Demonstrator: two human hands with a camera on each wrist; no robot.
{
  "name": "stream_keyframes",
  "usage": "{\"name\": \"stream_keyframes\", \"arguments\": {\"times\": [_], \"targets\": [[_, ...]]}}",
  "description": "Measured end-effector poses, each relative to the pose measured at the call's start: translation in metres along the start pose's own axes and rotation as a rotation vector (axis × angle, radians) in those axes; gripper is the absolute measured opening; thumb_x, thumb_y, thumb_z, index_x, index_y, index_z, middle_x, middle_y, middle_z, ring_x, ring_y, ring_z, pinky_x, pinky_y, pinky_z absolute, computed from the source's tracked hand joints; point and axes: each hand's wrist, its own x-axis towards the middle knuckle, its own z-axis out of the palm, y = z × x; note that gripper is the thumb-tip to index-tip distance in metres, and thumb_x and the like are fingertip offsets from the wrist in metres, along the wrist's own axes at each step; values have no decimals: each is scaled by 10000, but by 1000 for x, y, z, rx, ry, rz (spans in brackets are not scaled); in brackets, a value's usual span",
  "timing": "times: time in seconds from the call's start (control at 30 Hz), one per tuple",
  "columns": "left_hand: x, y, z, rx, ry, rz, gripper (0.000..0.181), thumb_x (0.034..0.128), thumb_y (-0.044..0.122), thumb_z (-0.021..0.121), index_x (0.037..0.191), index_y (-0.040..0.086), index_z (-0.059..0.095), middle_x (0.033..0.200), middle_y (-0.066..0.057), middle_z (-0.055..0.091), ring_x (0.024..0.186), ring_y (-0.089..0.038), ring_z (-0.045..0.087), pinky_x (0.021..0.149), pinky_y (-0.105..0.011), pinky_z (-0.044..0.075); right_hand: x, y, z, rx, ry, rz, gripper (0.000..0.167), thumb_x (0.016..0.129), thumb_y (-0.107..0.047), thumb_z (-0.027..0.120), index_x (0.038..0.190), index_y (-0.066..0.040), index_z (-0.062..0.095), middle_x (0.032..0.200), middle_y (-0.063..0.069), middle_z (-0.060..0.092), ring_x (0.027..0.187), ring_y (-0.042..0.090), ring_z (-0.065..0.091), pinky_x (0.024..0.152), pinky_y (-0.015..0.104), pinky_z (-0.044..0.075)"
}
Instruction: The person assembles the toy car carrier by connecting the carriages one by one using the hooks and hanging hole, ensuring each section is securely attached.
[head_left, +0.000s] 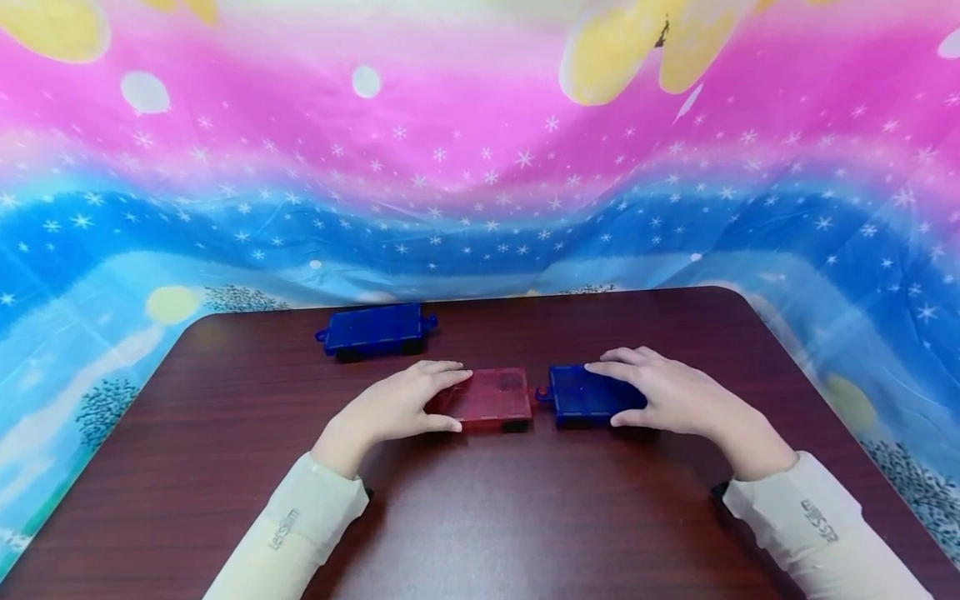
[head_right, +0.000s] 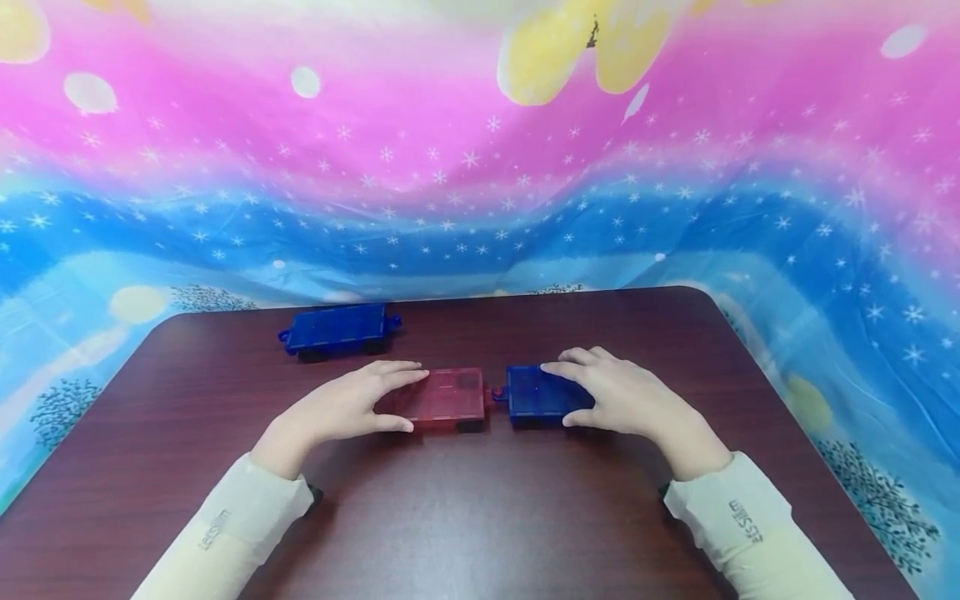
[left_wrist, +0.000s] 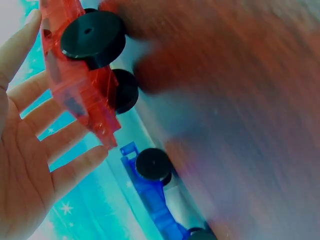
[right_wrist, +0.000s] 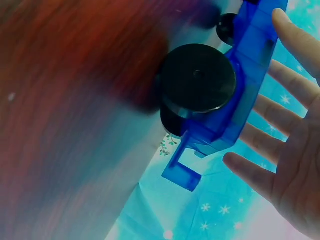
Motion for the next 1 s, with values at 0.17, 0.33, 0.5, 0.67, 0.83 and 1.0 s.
{"name": "stream_keyframes", "arguments": {"times": [0.17, 0.33, 0.5, 0.67, 0.83, 1.0], "targets": [[-15, -12, -7, 16, 53, 22, 701, 904, 468, 694, 1485, 140, 479, 1544, -89, 451, 1451, -310, 389, 1148, -488, 390, 1, -3, -4, 69, -5, 10, 735, 837, -392, 788, 1482, -210, 487, 1493, 161, 481, 1356, 419, 448, 993, 594, 490], [-36, -35, -17, 15, 100, -21, 678, 921, 436, 681, 1481, 112, 480, 1534, -134, 456, 1432, -356, 401, 1140, -533, 382, 8, -10, -6, 144, -17, 11, 754, 853, -401, 769, 1507, -204, 450, 1535, 168, 434, 1399, 435, 397, 1036, 618, 448], [-53, -63, -28, 18, 120, -95, 670, 929, 404, 680, 1485, 96, 470, 1529, -183, 449, 1427, -407, 388, 1140, -588, 351, 24, -24, -5, 197, -21, -4, 780, 850, -400, 773, 1522, -210, 426, 1563, 145, 404, 1432, 413, 368, 1068, 607, 428], [-59, -89, -44, 45, 140, -128, 656, 946, 352, 672, 1485, 50, 454, 1522, -230, 436, 1426, -449, 358, 1151, -617, 307, 44, -41, -7, 235, -30, -43, 794, 853, -417, 767, 1536, -245, 399, 1587, 108, 379, 1459, 369, 347, 1101, 572, 414], [-51, -106, -56, 29, 136, -155, 661, 967, 318, 649, 1513, 40, 400, 1545, -245, 387, 1440, -458, 314, 1155, -633, 283, 65, -57, -8, 276, -44, -114, 784, 865, -408, 758, 1539, -243, 393, 1598, 95, 363, 1477, 346, 328, 1136, 558, 380], [-31, -117, -58, 26, 120, -144, 674, 965, 291, 652, 1522, 27, 377, 1551, -246, 378, 1445, -452, 310, 1166, -623, 268, 81, -72, -3, 317, -80, -174, 763, 884, -407, 739, 1540, -232, 390, 1601, 83, 358, 1485, 303, 324, 1162, 529, 358]]}}
